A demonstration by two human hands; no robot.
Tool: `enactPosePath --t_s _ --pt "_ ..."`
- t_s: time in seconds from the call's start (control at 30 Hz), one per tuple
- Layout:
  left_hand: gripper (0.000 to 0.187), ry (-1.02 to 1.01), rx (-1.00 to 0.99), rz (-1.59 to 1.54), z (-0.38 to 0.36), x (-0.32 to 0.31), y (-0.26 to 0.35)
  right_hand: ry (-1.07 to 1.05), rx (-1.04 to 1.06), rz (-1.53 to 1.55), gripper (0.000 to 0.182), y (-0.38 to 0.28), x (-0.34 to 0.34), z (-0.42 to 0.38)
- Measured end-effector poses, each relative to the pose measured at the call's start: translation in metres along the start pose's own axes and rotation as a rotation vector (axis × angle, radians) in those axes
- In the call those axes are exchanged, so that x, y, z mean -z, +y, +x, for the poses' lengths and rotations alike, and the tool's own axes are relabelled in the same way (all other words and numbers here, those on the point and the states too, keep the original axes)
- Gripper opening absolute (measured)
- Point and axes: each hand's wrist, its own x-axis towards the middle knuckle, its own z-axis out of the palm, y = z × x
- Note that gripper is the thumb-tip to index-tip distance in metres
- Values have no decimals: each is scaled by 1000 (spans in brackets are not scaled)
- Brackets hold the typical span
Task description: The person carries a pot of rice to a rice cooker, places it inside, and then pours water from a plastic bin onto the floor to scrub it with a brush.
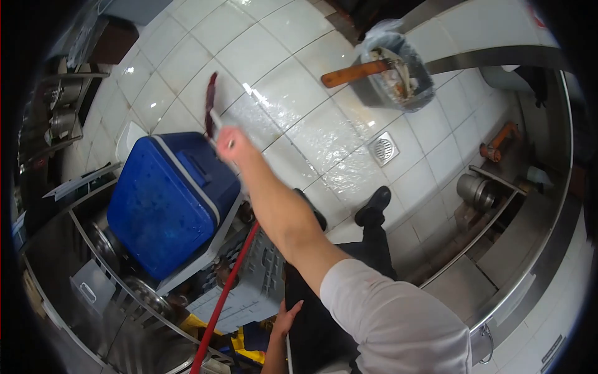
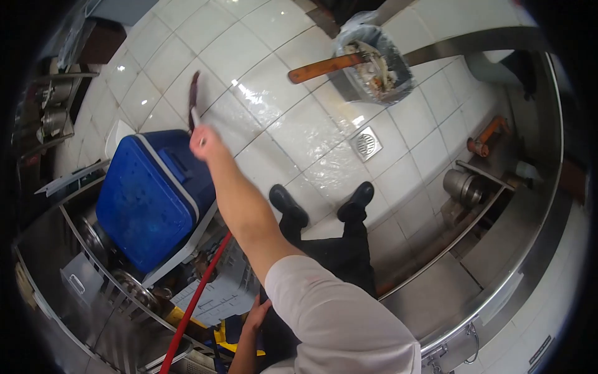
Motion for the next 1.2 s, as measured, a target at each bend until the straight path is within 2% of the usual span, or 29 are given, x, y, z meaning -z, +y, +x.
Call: enactPosePath --t_s 0.07,0.1,0.17,0.2,0.23,0.27,0.3,0.37,0.4,0.43,0.47,0.5,0.57,0.6,0.63,0.67,0.73,0.8,0.83,0.87,0.9,0.93,0.97,1.0,1.07,1.17,1.2 --pt "67 41 -80 -19 -2 12 -7 87 32 -34 13 -50 -24 23" --pt "62 105 -55 58 -6 14 -1 181 121 -85 9 -70 -37 -4" --pt "66 -52 -9 -110 18 27 -21 318 315 -148 7 -109 -61 -91" --pt "67 -115 12 -178 27 33 -33 409 425 -109 10 -122 -73 -144" --pt "67 -123 -6 -180 22 39 -19 530 533 5 15 -127 -85 -186" --pt "69 -77 -38 -59 15 41 -4 273 398 -142 18 -134 -84 -227" --pt "70 -27 -66 57 9 44 9 424 444 -163 27 -131 -99 -250" --pt "68 2 -111 49 19 54 14 338 290 -164 29 -92 -117 -261" --pt "66 33 -143 48 32 60 15 481 507 -235 32 -50 -122 -248" --pt "64 89 -184 77 45 65 14 637 428 -263 23 -27 -111 -246" --pt "64 100 -185 83 43 67 27 649 325 -302 23 9 -113 -249" --pt "62 107 -207 76 40 70 44 748 320 -603 9 49 -128 -246" --pt "61 122 -215 77 38 72 66 664 195 -623 32 89 -143 -215" --pt "58 168 -286 89 38 74 70 650 176 -531 24 100 -145 -179" --pt "56 212 -369 102 42 75 81 520 87 -394 17 98 -131 -136" --pt "56 219 -383 104 52 79 100 470 9 -308 18 91 -116 -84" --pt "53 187 -310 232 58 96 117 589 -13 -191 22 69 -98 1" --pt "47 241 -286 33 47 108 158 422 -23 -177 18 13 -55 32" --pt "45 257 -279 -35 47 119 171 580 210 -122 12 -13 -60 11" --pt "44 267 -264 -105 42 133 179 720 448 -103 13 -40 -65 -12" --pt "45 242 -308 -287 39 145 180 527 249 -122 14 -83 -66 -56" --pt "46 212 -366 -482 42 154 185 717 466 -237 10 -90 -87 -94" --pt "50 244 -323 -534 33 160 202 395 186 -224 22 -95 -120 -128" --pt "54 227 -301 -571 24 170 218 613 238 -121 30 -87 -142 -143" --pt "60 382 -396 -452 27 196 243 913 379 -460 30 -16 -176 -123" --pt "69 498 -464 -341 74 255 262 1016 374 -662 27 72 -221 -75" --pt "74 591 -499 -197 89 276 272 955 250 -628 17 95 -230 -61"
